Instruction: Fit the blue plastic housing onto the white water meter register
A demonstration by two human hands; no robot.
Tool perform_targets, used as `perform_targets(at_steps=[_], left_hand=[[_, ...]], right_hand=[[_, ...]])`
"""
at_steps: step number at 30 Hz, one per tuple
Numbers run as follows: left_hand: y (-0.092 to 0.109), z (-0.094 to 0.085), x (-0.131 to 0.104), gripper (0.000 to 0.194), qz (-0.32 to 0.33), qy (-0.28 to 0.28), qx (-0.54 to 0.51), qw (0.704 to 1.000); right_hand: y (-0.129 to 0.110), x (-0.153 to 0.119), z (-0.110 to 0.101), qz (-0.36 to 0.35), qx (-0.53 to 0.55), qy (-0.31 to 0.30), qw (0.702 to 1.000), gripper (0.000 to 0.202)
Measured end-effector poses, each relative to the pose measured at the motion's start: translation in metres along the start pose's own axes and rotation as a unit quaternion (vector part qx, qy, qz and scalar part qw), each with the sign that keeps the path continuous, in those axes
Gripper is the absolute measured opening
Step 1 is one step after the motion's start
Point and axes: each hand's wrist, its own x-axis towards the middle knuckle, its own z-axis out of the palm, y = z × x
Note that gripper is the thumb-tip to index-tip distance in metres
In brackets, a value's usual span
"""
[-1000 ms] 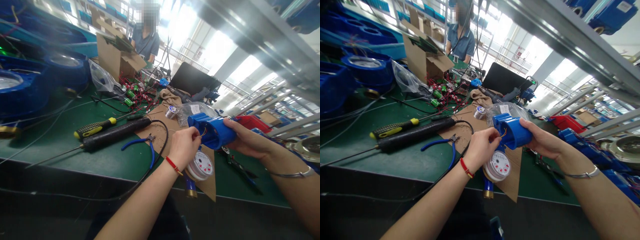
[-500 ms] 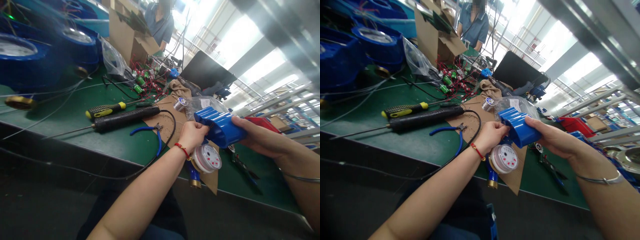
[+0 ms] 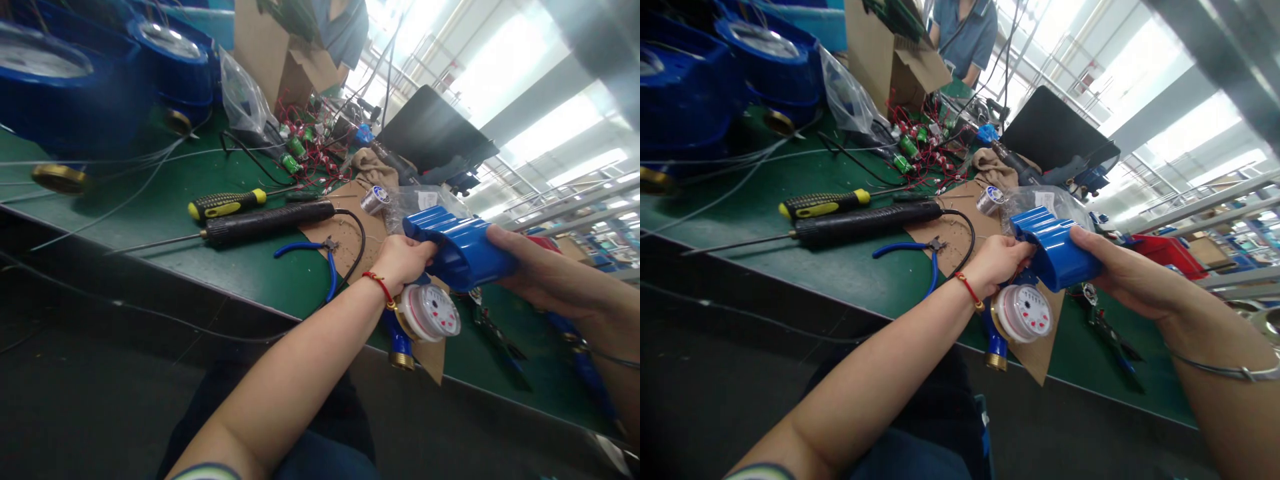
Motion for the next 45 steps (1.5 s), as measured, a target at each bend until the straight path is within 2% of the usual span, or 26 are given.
perform_targets(at_steps=[4,9,13,19,21,24,27,32,35,37,42,45], left_hand=[[0.001,0.000,0.001,0.037,-0.007,0.010,-0.020,1.000],[-0.003,0.000,0.000,0.038,0.002,0.021,-0.063,0.998],[-0.002,0.000,-0.006,0.036,0.008,0.015,-0.112,0.994],[-0.005,0.002,-0.009,0.035,0.024,0.025,-0.170,0.985],[-0.010,0.005,-0.007,0.031,0.036,0.043,-0.182,0.982],[-0.018,0.007,-0.006,0.016,0.054,0.059,-0.206,0.975],[-0.019,0.007,-0.010,0.005,0.070,0.059,-0.223,0.970],[-0.010,-0.001,-0.027,0.015,0.090,0.030,-0.215,0.972],[-0.008,-0.005,-0.034,0.014,0.088,0.025,-0.192,0.977],[-0.010,-0.006,-0.036,0.014,0.088,0.027,-0.185,0.978],[-0.018,-0.007,-0.040,0.050,0.099,0.050,-0.187,0.976],[-0.019,-0.008,-0.041,0.057,0.114,0.074,-0.161,0.978]], right_hand=[[-0.003,-0.001,0.003,0.064,0.091,-0.004,0.994,0.068],[-0.006,-0.004,0.009,0.015,0.046,-0.034,0.998,0.067],[-0.004,-0.006,0.011,-0.001,-0.013,-0.021,1.000,0.060],[0.003,-0.005,0.017,-0.022,0.004,-0.021,1.000,0.061],[0.002,-0.006,0.020,-0.025,-0.035,0.007,0.999,0.066],[0.001,-0.013,0.026,-0.036,-0.158,0.076,0.984,0.081],[0.002,-0.023,0.032,-0.105,-0.257,0.123,0.953,0.086],[0.010,-0.038,0.046,-0.223,-0.317,0.186,0.903,0.085],[0.013,-0.043,0.051,-0.240,-0.321,0.214,0.891,0.086],[0.014,-0.046,0.053,-0.226,-0.318,0.213,0.896,0.088],[0.012,-0.054,0.051,-0.159,-0.269,0.134,0.941,0.102],[0.010,-0.054,0.049,-0.150,-0.221,0.129,0.955,0.105]])
